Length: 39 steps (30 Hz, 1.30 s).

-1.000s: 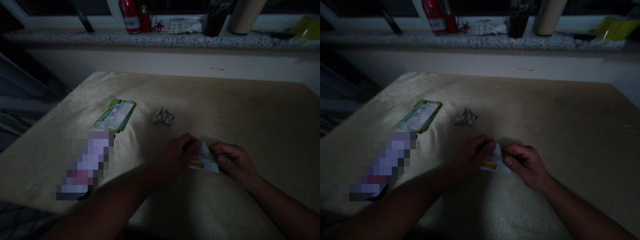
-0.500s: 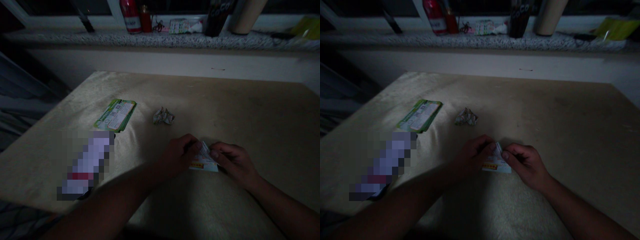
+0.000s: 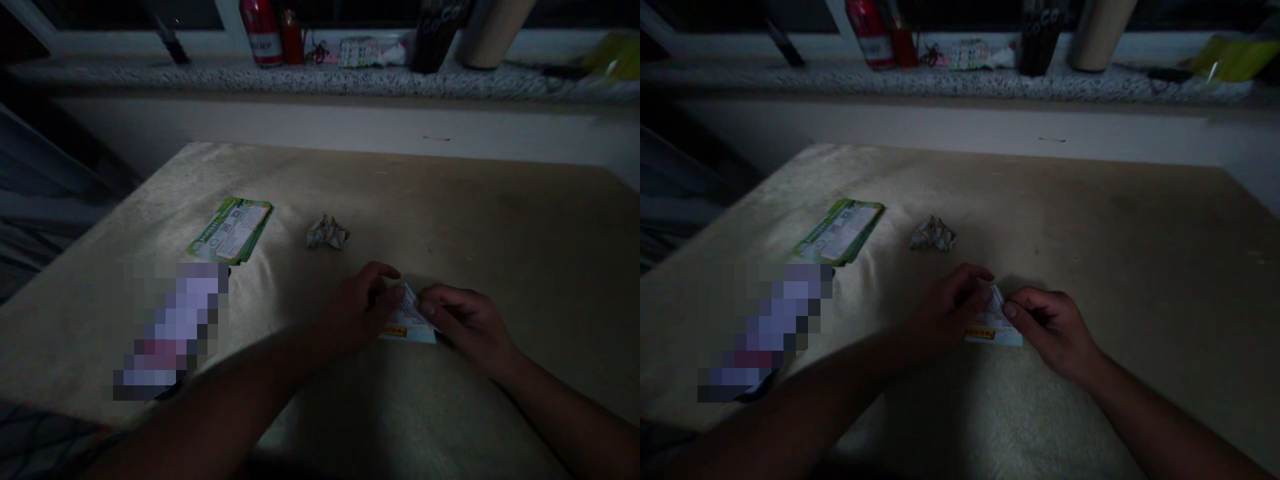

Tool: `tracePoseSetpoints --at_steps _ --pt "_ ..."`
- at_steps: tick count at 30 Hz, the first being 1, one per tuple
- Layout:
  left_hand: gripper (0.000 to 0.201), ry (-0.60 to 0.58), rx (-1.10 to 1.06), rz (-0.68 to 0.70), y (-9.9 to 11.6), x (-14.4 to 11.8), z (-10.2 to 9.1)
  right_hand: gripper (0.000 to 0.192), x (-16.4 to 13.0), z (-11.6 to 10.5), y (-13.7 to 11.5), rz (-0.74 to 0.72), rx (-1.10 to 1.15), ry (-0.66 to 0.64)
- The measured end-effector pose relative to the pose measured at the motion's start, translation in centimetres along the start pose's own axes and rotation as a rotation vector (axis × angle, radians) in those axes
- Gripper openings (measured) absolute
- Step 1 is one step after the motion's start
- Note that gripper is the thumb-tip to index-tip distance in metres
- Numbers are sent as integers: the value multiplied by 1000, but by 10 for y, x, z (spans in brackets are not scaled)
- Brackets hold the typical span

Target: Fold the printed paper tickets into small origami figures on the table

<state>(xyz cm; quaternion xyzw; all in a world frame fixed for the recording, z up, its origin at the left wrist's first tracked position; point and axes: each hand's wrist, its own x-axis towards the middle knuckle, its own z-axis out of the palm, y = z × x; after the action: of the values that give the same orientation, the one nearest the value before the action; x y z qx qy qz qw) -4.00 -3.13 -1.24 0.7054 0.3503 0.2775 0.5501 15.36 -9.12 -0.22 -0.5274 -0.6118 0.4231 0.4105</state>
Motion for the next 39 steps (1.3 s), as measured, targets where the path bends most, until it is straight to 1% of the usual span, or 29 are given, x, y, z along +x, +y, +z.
tracePoseSetpoints --at_steps 7,11,14,20,31,39 --pt "36 -1 12 3 2 0 0 19 -3 -2 5 -49 6 -18" --pt "36 -3 -12 2 0 1 0 18 -3 0 3 -10 10 -5" --pt "36 -12 -15 8 -2 1 1 20 -2 1 1 26 0 11" --pt "34 -14 -15 -8 0 0 1 24 -2 2 -3 52 5 41" --pt "38 -42 31 6 2 0 -1 21 -2 2 -2 53 -5 38" --pt "36 -54 34 1 3 0 -2 23 0 3 -2 43 -39 44"
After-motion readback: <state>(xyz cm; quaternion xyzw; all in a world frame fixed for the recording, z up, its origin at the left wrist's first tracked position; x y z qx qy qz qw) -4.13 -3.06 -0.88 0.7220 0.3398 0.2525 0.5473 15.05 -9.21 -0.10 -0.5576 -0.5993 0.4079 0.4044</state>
